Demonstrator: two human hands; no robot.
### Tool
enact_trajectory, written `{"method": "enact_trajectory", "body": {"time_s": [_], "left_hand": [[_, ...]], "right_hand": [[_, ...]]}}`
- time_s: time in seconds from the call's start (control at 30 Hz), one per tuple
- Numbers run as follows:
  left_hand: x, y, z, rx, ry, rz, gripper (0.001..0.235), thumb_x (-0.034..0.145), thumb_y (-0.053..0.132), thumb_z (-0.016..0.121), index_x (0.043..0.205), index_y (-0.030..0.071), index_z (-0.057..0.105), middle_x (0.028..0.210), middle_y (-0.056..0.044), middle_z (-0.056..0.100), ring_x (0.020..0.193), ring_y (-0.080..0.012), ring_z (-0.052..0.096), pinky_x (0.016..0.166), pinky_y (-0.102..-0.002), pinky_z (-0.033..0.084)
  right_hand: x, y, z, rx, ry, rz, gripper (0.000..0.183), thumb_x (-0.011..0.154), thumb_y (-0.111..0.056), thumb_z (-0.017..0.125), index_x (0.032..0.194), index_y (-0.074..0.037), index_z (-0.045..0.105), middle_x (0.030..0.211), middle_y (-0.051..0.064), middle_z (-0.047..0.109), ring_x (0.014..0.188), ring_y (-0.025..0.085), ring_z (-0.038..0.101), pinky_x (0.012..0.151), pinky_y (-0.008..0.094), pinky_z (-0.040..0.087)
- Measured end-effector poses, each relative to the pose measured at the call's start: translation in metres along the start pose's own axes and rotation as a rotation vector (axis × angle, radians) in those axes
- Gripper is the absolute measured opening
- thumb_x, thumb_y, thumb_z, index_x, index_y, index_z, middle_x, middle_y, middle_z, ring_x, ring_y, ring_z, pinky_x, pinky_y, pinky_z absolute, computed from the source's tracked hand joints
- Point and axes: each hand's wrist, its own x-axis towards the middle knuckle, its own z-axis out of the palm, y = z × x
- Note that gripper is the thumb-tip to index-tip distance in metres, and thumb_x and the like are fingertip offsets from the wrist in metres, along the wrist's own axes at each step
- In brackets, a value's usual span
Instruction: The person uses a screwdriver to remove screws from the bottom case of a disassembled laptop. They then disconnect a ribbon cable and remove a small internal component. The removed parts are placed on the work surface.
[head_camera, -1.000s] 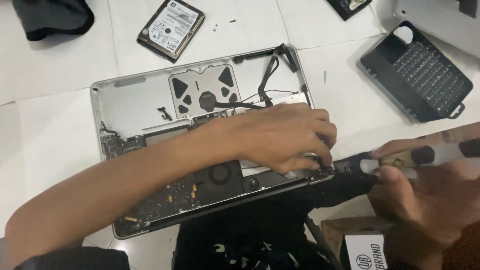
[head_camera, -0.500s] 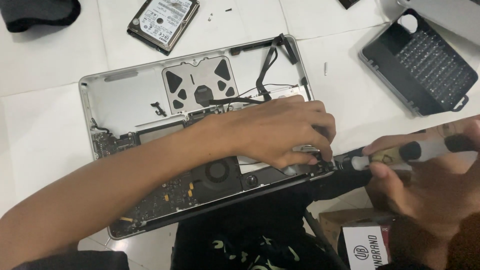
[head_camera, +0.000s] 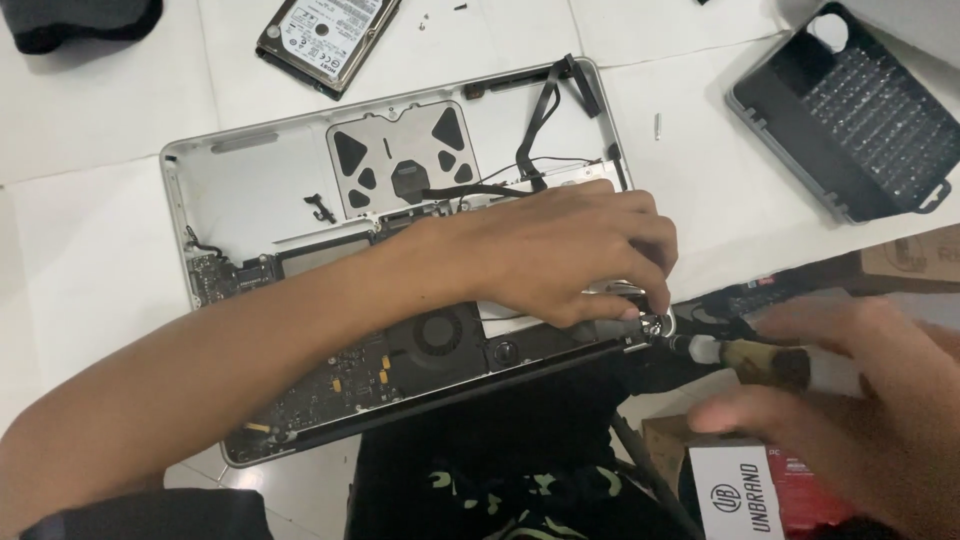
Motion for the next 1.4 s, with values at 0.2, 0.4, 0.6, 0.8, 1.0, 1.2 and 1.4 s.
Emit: {"method": "enact_trajectory", "body": {"time_s": [0.2, 0.4, 0.6, 0.8, 1.0, 1.2, 1.4], "left_hand": [[0.0, 0.0, 0.001, 0.018, 0.023, 0.016, 0.026, 0.093, 0.031, 0.071, 0.117, 0.021, 0.073, 0.111, -0.001, 0.065, 0.105, -0.0198, 0.056, 0.087, -0.039, 0.048], [0.006, 0.012, -0.002, 0.015, 0.027, -0.001, 0.031, 0.089, 0.026, 0.075, 0.118, 0.017, 0.072, 0.111, -0.004, 0.066, 0.107, -0.0217, 0.059, 0.087, -0.041, 0.051], [0.011, 0.031, -0.008, -0.478, 0.031, 0.004, 0.026, 0.093, 0.013, 0.07, 0.119, 0.014, 0.067, 0.117, -0.003, 0.078, 0.096, -0.0129, 0.081, 0.081, -0.023, 0.065], [0.021, 0.038, 0.001, -0.209, 0.185, -0.115, 0.034, 0.081, 0.029, 0.085, 0.103, 0.013, 0.066, 0.077, 0.002, 0.078, 0.049, -0.0047, 0.065, 0.042, -0.018, 0.045], [0.022, 0.043, -0.002, -0.183, 0.061, -0.2, 0.035, 0.086, 0.036, 0.074, 0.103, 0.006, 0.076, 0.061, -0.002, 0.071, 0.038, -0.0057, 0.061, 0.03, -0.019, 0.037], [0.016, 0.038, -0.007, -0.394, 0.096, 0.0, 0.009, 0.091, 0.012, 0.069, 0.1, 0.013, 0.072, 0.084, 0.003, 0.078, 0.058, -0.0081, 0.063, 0.048, -0.021, 0.044], [0.014, 0.033, -0.007, -0.299, 0.064, -0.065, 0.037, 0.085, 0.036, 0.079, 0.115, 0.019, 0.063, 0.105, 0.0, 0.081, 0.068, -0.0075, 0.075, 0.056, -0.019, 0.055]], "right_hand": [[0.018, 0.008, -0.027, -0.104, -0.371, -0.43, 0.055, 0.079, -0.046, 0.071, 0.131, -0.029, 0.065, 0.119, -0.007, 0.072, 0.094, 0.013, 0.076, 0.077, 0.036, 0.061], [0.029, 0.01, -0.014, -0.206, 0.005, -0.353, 0.091, 0.049, -0.062, 0.091, 0.119, -0.007, 0.072, 0.08, 0.011, 0.072, 0.065, 0.024, 0.068, 0.067, 0.039, 0.051], [0.032, -0.005, -0.026, -0.145, -0.167, -0.686, 0.047, 0.071, -0.047, 0.08, 0.114, -0.031, 0.07, 0.121, -0.001, 0.065, 0.091, 0.018, 0.07, 0.074, 0.035, 0.057], [0.035, -0.009, -0.031, -0.234, -0.156, -0.578, 0.032, 0.091, -0.03, 0.062, 0.122, -0.022, 0.066, 0.091, -0.002, 0.07, 0.066, 0.015, 0.069, 0.057, 0.033, 0.055], [0.033, -0.022, -0.026, -0.259, -0.044, -0.376, 0.083, 0.061, -0.067, 0.08, 0.127, -0.018, 0.066, 0.081, 0.003, 0.063, 0.06, 0.016, 0.061, 0.051, 0.033, 0.05], [0.036, -0.029, -0.036, -0.208, -0.099, -0.637, 0.058, 0.076, -0.074, 0.076, 0.101, -0.023, 0.065, 0.104, -0.001, 0.064, 0.067, 0.019, 0.068, 0.057, 0.04, 0.055], [0.037, -0.032, -0.038, -0.189, -0.058, -0.578, 0.068, 0.071, -0.067, 0.087, 0.106, -0.014, 0.062, 0.085, 0.005, 0.059, 0.052, 0.017, 0.062, 0.05, 0.034, 0.049]]}}
